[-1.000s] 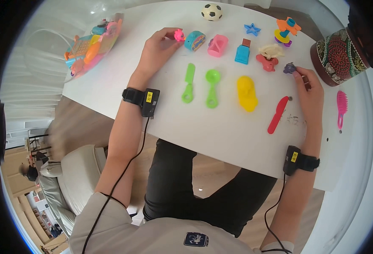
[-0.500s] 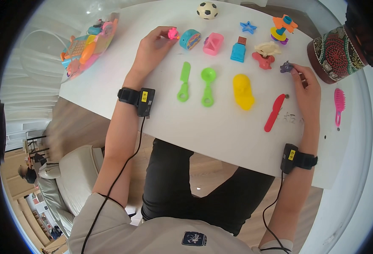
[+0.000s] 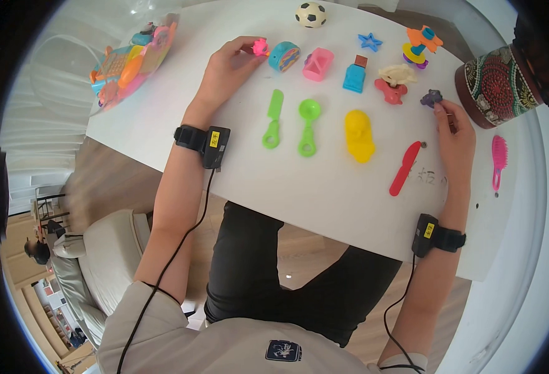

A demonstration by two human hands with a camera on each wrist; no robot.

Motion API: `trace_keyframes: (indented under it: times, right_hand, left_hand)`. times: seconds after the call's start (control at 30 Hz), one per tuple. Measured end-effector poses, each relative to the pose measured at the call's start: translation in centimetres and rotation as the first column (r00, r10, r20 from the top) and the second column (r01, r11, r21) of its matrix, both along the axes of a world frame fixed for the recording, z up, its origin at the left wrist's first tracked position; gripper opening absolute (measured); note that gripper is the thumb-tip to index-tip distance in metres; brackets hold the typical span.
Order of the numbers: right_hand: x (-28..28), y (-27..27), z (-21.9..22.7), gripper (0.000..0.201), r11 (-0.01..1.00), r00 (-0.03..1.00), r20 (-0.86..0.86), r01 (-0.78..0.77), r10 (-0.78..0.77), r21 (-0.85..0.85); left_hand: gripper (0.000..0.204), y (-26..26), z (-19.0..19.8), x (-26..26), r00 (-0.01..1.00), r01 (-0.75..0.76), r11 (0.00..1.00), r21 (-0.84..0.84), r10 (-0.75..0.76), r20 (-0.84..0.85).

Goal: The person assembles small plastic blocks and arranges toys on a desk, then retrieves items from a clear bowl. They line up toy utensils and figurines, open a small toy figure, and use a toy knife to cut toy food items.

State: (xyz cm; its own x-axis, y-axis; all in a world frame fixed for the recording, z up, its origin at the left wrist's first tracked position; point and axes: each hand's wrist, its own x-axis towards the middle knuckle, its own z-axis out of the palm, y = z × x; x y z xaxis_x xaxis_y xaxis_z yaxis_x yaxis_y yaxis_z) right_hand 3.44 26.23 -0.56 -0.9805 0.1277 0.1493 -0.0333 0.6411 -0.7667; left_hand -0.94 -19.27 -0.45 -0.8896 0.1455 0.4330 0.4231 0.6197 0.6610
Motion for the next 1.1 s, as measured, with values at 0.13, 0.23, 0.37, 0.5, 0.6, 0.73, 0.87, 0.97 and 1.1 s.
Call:
trace_keyframes:
  times: [0.13, 0.23, 0.37, 0.5, 0.6, 0.73, 0.87, 0.97, 1.1]
  right_hand:
    - [0.2, -0.6, 0.3, 0.026, 0.996, 0.999, -0.045, -0.021, 0.024, 0.086]
    - [-0.2, -0.1, -0.6, 0.025, 1.0, 0.994, -0.108, -0.005, 0.006, 0.014]
    - [-0.1, -0.2, -0.1, 0.023, 0.995, 0.987, -0.144, -0.054, 0.065, 0.085]
    - [0.0, -0.3, -0.4, 0.024, 1.0, 0.996, -0.088, -0.008, 0.009, 0.005]
    - [0.2, -0.8, 0.4, 0.024, 0.996, 0.989, -0.126, -0.065, 0.072, 0.059]
    - [0.2, 0.1, -0.5, 0.024, 0.999, 0.989, -0.143, -0.022, 0.029, 0.048]
    - [0.4, -0.9, 0.5, 0.023, 0.999, 0.993, -0.114, -0.04, 0.043, 0.024]
    - [0.4, -0.9, 0.5, 0.022, 0.999, 0.997, -0.073, -0.025, 0.023, -0.021]
    - [0.2, -0.9, 0.2, 0.023, 0.996, 0.993, -0.1, -0.066, 0.06, -0.054]
  left_hand:
    - [0.029, 0.0, 0.2, 0.2, 0.999, 0.002, 0.999, 0.049, -0.004, 0.036]
    - [0.03, 0.0, 0.3, 0.2, 0.997, -0.033, 0.999, -0.007, 0.034, 0.073]
    - [0.029, 0.2, 0.3, 0.1, 0.999, -0.009, 1.0, 0.018, 0.008, 0.037]
    - [0.029, 0.2, 0.2, 0.1, 1.0, -0.014, 0.999, -0.032, 0.014, 0.0]
    - [0.03, 0.1, 0.2, 0.0, 0.998, -0.023, 1.0, 0.02, 0.022, 0.055]
    - [0.029, 0.2, 0.2, -0.1, 1.0, -0.001, 1.0, -0.017, 0.001, -0.003]
    - [0.03, 0.3, 0.7, 0.0, 0.999, 0.024, 1.0, -0.017, -0.023, 0.03]
    - [0.03, 0.3, 0.6, 0.0, 0.999, 0.008, 0.999, -0.046, -0.005, 0.052]
    - [0.029, 0.1, 0.2, -0.3, 0.999, 0.015, 1.0, -0.022, -0.014, 0.041]
